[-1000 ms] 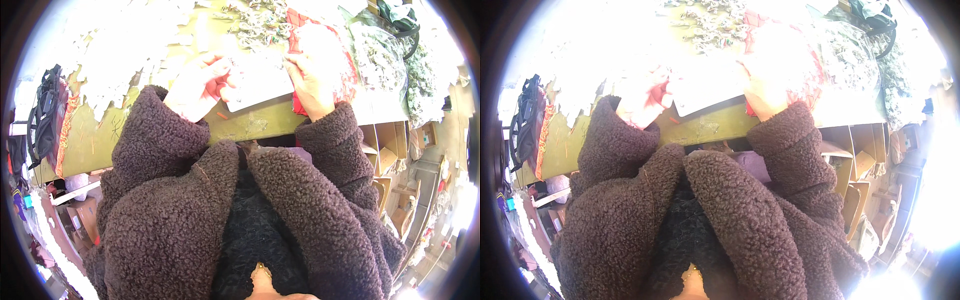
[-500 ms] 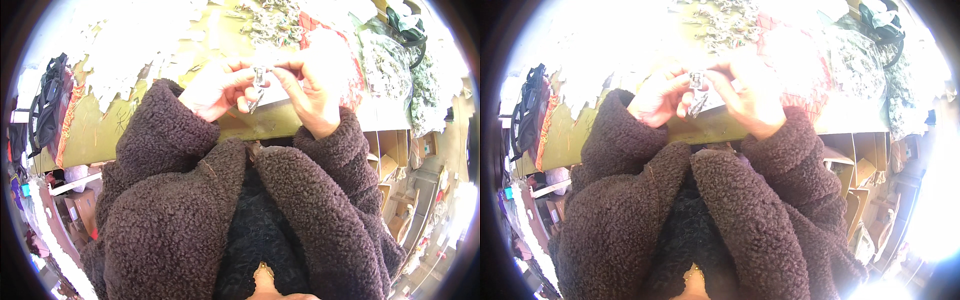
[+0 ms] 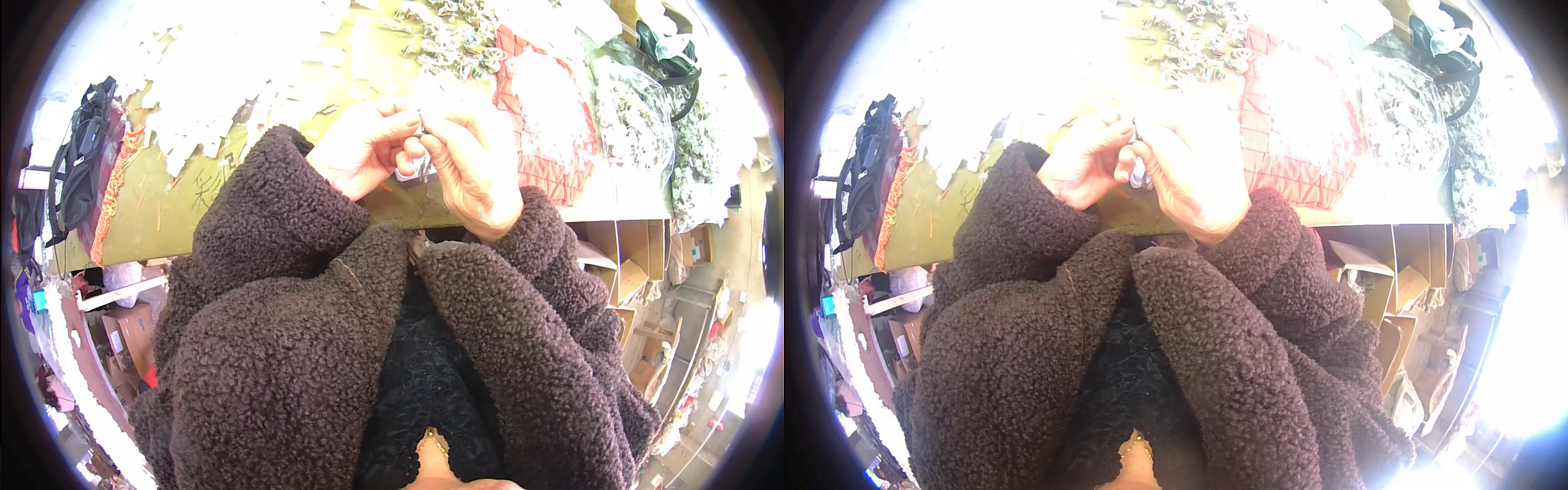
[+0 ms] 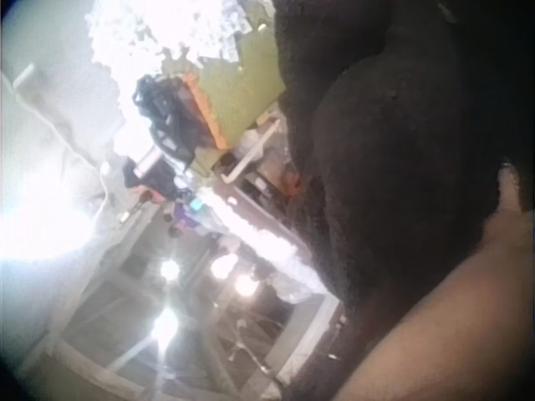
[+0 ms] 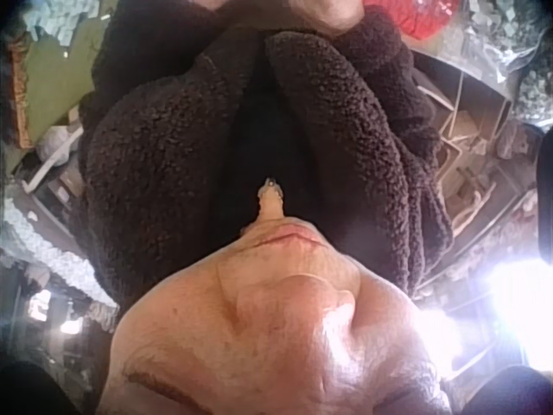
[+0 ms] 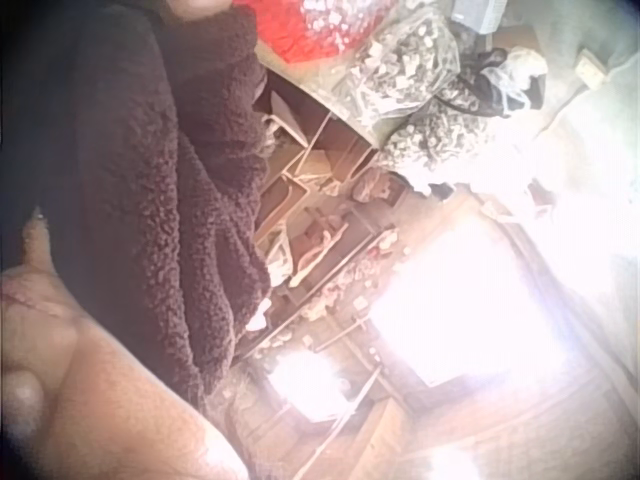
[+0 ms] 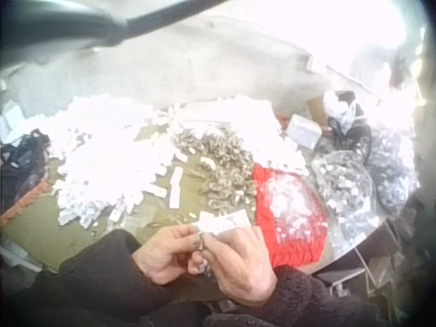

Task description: The person repeatedly picks small metallic components from a tray, aligns them with a small white rectangular device, and presses them into place. The person handles each component one at a time, rotating the device as needed, and continues this process throughout the clip.

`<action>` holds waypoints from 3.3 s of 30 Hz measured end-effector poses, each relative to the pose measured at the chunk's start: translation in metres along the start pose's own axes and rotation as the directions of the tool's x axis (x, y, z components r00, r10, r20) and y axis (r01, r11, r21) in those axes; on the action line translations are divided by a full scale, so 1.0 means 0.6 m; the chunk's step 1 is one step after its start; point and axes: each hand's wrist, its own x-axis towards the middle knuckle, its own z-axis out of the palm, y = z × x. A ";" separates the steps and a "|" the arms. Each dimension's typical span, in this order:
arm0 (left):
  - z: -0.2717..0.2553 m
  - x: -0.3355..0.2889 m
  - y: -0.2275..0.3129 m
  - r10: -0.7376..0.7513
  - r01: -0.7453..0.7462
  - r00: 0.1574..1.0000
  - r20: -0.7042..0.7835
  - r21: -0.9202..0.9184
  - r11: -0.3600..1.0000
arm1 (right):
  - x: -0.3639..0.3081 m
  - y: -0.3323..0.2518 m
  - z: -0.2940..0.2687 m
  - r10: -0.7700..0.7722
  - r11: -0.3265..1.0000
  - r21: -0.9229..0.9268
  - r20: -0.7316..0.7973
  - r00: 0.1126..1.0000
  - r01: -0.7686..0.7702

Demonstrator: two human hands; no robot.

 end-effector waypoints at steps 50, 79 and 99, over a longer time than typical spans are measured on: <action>0.012 0.000 -0.009 0.073 -0.029 0.994 -0.087 0.427 0.904 | -0.029 -0.022 0.007 0.542 0.534 0.714 0.123 0.831 -0.454; 0.011 -0.002 -0.001 -0.009 0.018 0.999 -0.033 0.279 0.960 | -0.127 0.108 -0.129 0.751 0.660 -0.049 0.086 0.655 -0.750; 0.016 0.000 -0.011 -0.021 0.015 1.000 0.019 0.309 0.951 | -0.040 -0.013 -0.017 0.647 0.502 0.648 0.158 0.746 -0.572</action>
